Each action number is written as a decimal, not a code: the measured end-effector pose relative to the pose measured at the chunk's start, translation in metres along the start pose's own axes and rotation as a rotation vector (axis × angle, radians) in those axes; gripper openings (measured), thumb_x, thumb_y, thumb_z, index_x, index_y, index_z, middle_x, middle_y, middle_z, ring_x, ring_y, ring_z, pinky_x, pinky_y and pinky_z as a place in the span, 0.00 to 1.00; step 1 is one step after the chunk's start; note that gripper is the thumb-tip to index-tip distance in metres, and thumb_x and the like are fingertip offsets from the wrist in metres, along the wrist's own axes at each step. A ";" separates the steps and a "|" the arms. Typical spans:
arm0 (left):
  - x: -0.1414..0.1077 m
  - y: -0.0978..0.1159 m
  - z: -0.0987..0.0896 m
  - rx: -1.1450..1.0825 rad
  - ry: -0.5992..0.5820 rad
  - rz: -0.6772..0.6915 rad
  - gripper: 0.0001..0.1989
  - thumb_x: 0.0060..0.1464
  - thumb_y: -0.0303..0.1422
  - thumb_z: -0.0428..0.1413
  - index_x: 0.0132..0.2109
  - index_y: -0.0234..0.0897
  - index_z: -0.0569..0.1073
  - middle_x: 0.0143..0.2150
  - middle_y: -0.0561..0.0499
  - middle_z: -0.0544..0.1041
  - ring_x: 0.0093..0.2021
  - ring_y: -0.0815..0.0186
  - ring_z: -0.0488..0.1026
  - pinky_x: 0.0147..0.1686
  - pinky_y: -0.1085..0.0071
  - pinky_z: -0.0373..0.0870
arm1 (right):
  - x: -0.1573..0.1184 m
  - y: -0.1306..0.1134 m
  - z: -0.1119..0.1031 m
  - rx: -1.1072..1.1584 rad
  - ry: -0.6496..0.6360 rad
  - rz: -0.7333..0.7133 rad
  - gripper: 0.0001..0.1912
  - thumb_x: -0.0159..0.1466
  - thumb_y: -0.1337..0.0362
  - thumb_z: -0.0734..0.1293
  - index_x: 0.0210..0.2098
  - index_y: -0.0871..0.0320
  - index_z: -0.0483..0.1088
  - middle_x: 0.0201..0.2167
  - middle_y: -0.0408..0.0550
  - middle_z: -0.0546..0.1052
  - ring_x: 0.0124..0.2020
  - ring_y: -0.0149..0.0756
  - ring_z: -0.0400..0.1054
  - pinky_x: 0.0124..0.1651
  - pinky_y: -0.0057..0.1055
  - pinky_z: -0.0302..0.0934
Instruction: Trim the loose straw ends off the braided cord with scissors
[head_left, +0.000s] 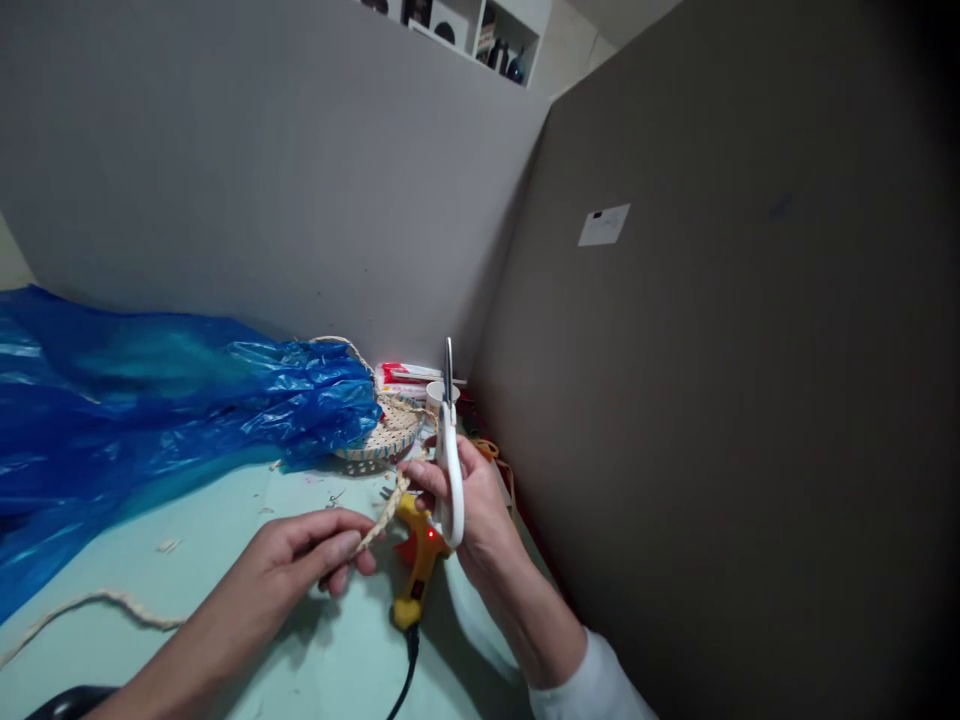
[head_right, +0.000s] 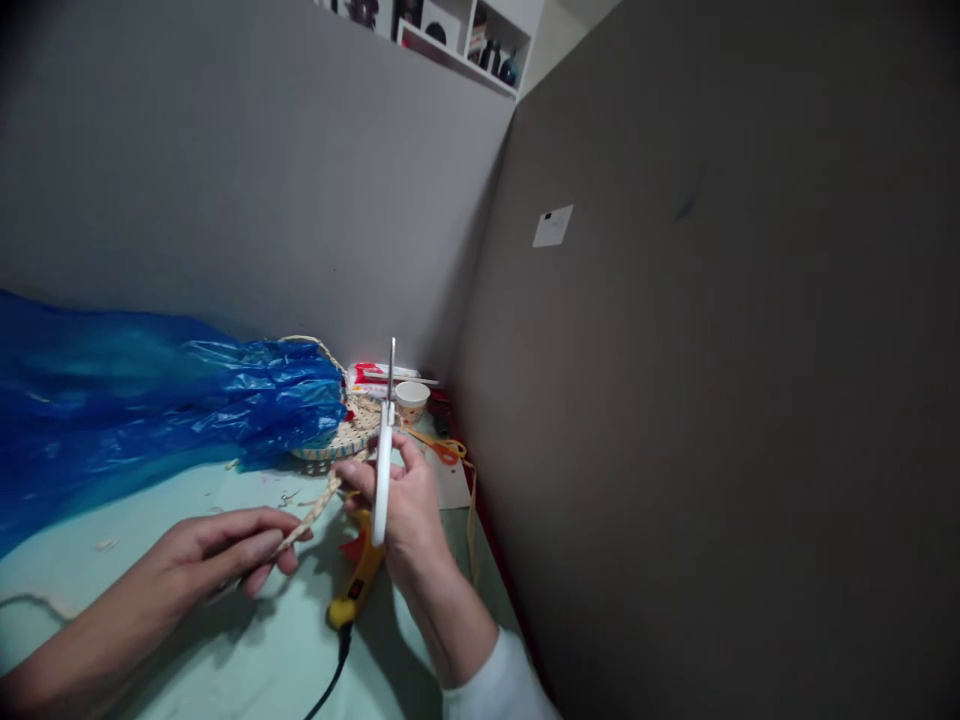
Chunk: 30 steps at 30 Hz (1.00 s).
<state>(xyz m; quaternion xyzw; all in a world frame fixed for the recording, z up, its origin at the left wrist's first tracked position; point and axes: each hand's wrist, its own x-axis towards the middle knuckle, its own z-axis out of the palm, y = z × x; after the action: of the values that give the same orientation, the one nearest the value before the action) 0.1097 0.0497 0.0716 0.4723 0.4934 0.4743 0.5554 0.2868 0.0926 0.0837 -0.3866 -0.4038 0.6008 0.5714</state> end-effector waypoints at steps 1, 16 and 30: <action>-0.003 0.005 -0.002 -0.004 0.001 0.004 0.09 0.45 0.41 0.69 0.31 0.41 0.86 0.25 0.49 0.81 0.24 0.68 0.66 0.26 0.76 0.62 | 0.001 -0.005 0.005 -0.010 -0.017 -0.011 0.30 0.43 0.61 0.85 0.39 0.57 0.69 0.26 0.39 0.79 0.25 0.29 0.72 0.26 0.22 0.65; -0.045 -0.025 -0.058 0.200 0.113 0.112 0.15 0.50 0.47 0.64 0.32 0.39 0.76 0.26 0.58 0.68 0.28 0.68 0.63 0.29 0.75 0.59 | -0.008 0.032 0.059 0.034 -0.228 -0.006 0.29 0.46 0.62 0.84 0.42 0.57 0.68 0.27 0.41 0.81 0.26 0.28 0.74 0.26 0.20 0.63; -0.061 -0.027 -0.061 0.273 0.117 0.145 0.16 0.55 0.51 0.59 0.37 0.46 0.81 0.34 0.52 0.81 0.35 0.61 0.75 0.34 0.76 0.69 | -0.008 0.034 0.059 0.045 -0.253 0.001 0.26 0.48 0.62 0.83 0.40 0.57 0.68 0.30 0.45 0.83 0.30 0.30 0.76 0.26 0.18 0.64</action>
<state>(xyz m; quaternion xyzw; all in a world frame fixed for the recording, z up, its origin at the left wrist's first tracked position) 0.0469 -0.0100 0.0467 0.5494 0.5495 0.4684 0.4205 0.2199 0.0811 0.0743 -0.2950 -0.4586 0.6542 0.5241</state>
